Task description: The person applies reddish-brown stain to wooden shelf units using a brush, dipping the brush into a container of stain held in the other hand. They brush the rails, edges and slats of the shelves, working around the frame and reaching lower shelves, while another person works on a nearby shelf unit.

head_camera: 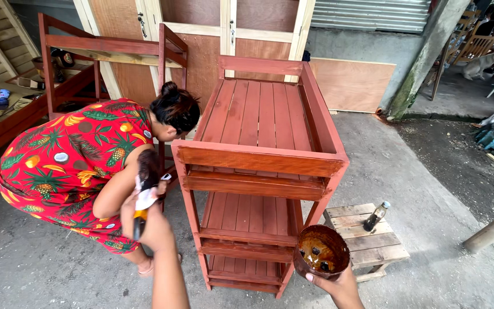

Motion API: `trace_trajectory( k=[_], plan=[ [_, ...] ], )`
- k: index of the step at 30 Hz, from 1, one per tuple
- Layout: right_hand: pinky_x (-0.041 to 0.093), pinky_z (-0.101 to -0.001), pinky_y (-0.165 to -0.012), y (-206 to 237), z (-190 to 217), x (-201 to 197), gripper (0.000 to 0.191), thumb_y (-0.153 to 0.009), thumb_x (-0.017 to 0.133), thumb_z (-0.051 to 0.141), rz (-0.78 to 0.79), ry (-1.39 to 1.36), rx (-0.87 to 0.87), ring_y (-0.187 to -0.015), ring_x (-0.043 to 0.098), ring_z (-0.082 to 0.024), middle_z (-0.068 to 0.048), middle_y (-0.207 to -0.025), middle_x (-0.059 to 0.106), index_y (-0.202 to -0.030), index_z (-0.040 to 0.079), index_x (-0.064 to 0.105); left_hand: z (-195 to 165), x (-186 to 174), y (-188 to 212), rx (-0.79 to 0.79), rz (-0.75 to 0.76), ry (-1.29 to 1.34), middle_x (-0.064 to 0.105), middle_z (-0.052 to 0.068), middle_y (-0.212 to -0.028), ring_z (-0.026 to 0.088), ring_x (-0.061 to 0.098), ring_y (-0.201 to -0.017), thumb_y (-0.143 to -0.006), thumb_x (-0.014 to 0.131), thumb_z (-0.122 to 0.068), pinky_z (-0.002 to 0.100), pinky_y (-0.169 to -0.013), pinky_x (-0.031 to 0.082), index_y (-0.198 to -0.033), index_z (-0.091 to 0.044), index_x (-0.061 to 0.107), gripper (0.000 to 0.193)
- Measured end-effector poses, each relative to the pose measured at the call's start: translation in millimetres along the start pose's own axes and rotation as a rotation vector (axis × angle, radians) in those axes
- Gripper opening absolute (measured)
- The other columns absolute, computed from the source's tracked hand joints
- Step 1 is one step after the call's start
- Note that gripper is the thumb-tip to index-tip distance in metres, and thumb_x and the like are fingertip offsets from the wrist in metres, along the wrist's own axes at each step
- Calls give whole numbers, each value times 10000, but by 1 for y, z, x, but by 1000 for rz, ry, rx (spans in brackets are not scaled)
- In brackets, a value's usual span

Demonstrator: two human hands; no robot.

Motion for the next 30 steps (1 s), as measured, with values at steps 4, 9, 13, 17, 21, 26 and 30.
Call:
trace_trajectory(
  k=[4, 9, 13, 17, 21, 26, 30],
  plan=[
    [552, -444, -987, 3, 7, -8, 876, -606, 891, 4, 34, 48, -53, -1170, 674, -275, -175, -1255, 683, -1383, 16, 485, -37, 49, 32, 96, 71, 21, 712, 158, -1093, 264, 694, -1034, -875, 740, 31, 373, -970, 539, -1022, 33, 692, 155],
    [553, -447, -989, 9, 8, -40, 927, -585, 882, -6, -48, 5, -46, -1183, 662, -258, -145, -1277, 665, -1405, 43, 453, -93, 110, 104, 64, 200, 53, 699, 196, -1090, 324, 704, -1069, -920, 680, -133, 392, -923, 551, -1029, 8, 723, 183],
    [571, -442, -963, 11, 3, -60, 949, -583, 892, 2, -43, -20, -113, -1174, 661, -272, -168, -1295, 652, -1413, 17, 431, -138, 146, 162, 119, 342, 8, 717, 195, -1136, 346, 703, -1105, -843, 701, -122, 420, -970, 554, -1025, 5, 735, 224],
    [576, -423, -959, 12, -14, -76, 1012, -563, 910, 11, -119, 68, -95, -1181, 655, -263, -154, -1304, 630, -1427, 42, 383, -176, 170, 205, 78, 580, 252, 731, 182, -1112, 330, 713, -1059, -760, 719, -49, 407, -942, 557, -1050, 0, 752, 296],
    [575, -414, -972, 13, -29, -91, 1038, -554, 919, 15, -156, 106, 7, -1189, 648, -242, -132, -1297, 626, -1434, 77, 372, -199, 183, 228, -214, 926, 626, 738, 128, -1052, 250, 764, -1053, -791, 660, 5, 349, -921, 586, -997, -37, 733, 223],
    [561, -402, -958, 14, -28, -99, 1034, -545, 935, 25, -134, 75, -144, -1143, 660, -246, -151, -1266, 631, -1412, 37, 371, -212, 191, 251, -369, 1457, 557, 736, 74, -873, 192, 710, -811, -719, 834, -100, 311, -775, 555, -911, -65, 725, 224],
    [548, -387, -967, 20, -41, -96, 1014, -554, 952, 13, -154, 161, -117, -1134, 657, -240, -151, -1243, 654, -1405, 29, 400, -217, 194, 268, -257, 1769, 417, 719, 77, -775, 182, 686, -714, -699, 857, -145, 317, -703, 532, -899, -83, 722, 249]
  ],
)
Point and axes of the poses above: each hand's wrist, its own y-axis away from the middle knuckle, its own x-axis out of the palm, z = x × y, the point moved 8 cm from there along -y, towards the middle knuckle
